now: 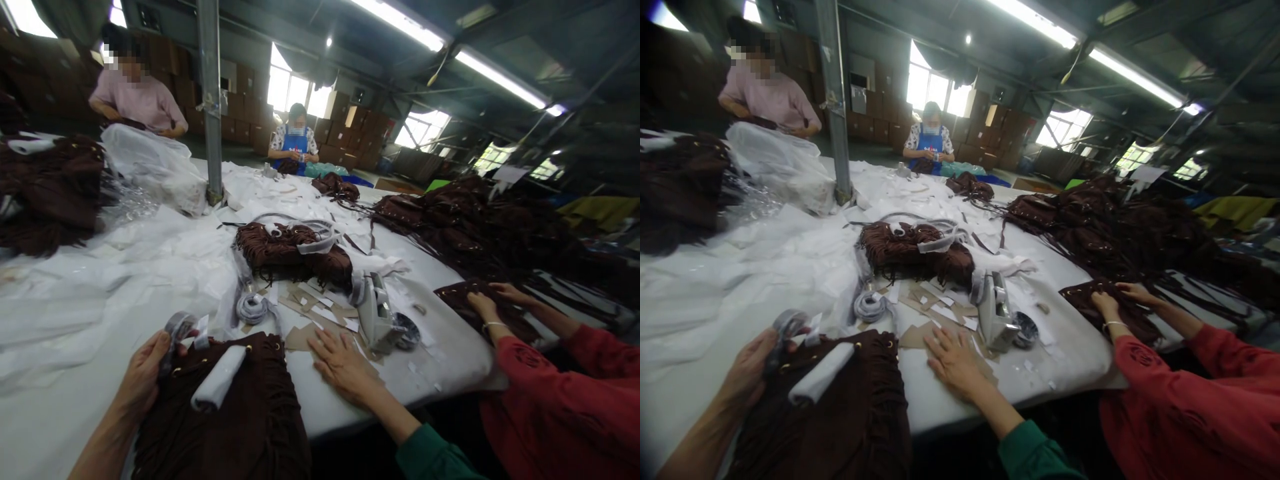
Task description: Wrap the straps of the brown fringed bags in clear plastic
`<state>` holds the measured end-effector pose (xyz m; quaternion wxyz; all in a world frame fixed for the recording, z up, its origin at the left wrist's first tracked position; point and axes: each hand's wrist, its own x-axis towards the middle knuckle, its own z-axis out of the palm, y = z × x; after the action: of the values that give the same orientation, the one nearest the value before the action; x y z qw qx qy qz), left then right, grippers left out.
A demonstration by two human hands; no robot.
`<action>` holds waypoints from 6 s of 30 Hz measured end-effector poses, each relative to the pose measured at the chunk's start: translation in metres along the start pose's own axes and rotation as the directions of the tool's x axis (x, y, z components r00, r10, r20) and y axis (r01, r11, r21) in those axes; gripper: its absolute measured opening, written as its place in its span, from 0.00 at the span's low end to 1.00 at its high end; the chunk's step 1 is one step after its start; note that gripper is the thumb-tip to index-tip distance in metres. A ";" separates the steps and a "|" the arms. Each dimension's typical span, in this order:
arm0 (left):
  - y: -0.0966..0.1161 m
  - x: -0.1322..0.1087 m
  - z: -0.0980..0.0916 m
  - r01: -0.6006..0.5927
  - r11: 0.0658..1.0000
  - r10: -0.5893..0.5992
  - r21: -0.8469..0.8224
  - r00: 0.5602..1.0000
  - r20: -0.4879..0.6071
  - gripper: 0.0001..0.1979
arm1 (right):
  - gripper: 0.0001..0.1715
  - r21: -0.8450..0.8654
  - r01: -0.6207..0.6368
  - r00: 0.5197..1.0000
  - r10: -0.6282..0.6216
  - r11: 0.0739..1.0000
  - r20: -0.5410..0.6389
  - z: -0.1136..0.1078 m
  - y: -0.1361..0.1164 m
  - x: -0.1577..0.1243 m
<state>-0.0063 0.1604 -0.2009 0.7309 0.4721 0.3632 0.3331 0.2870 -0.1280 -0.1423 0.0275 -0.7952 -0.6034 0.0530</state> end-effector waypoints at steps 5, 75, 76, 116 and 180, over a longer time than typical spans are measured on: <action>0.003 -0.002 0.001 0.001 1.000 -0.001 0.009 1.000 0.010 0.20 | 0.15 0.166 -0.092 0.978 0.120 0.982 -0.170 0.003 -0.006 0.015; 0.017 -0.013 0.024 -0.138 0.989 0.138 -0.056 0.990 -0.001 0.20 | 0.29 0.978 -0.200 0.975 0.113 0.059 0.193 0.008 -0.201 0.162; 0.016 -0.011 0.024 -0.120 0.988 0.119 -0.094 0.993 -0.019 0.21 | 0.29 0.981 -0.189 0.975 0.124 0.051 0.182 0.010 -0.201 0.163; 0.052 -0.003 0.045 -0.417 0.724 0.266 0.550 0.904 0.335 0.17 | 0.21 0.939 -0.013 0.991 0.122 -0.344 0.058 0.016 -0.189 0.157; 0.085 -0.008 0.077 -0.282 0.881 0.063 0.381 0.866 0.496 0.19 | 0.14 0.869 0.249 0.938 0.116 0.429 -0.326 -0.033 -0.140 0.149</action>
<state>0.0429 0.1477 -0.0973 0.6367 0.7228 0.1963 0.1833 0.1969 0.0542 -0.1017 0.5520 -0.6283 -0.4984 0.2284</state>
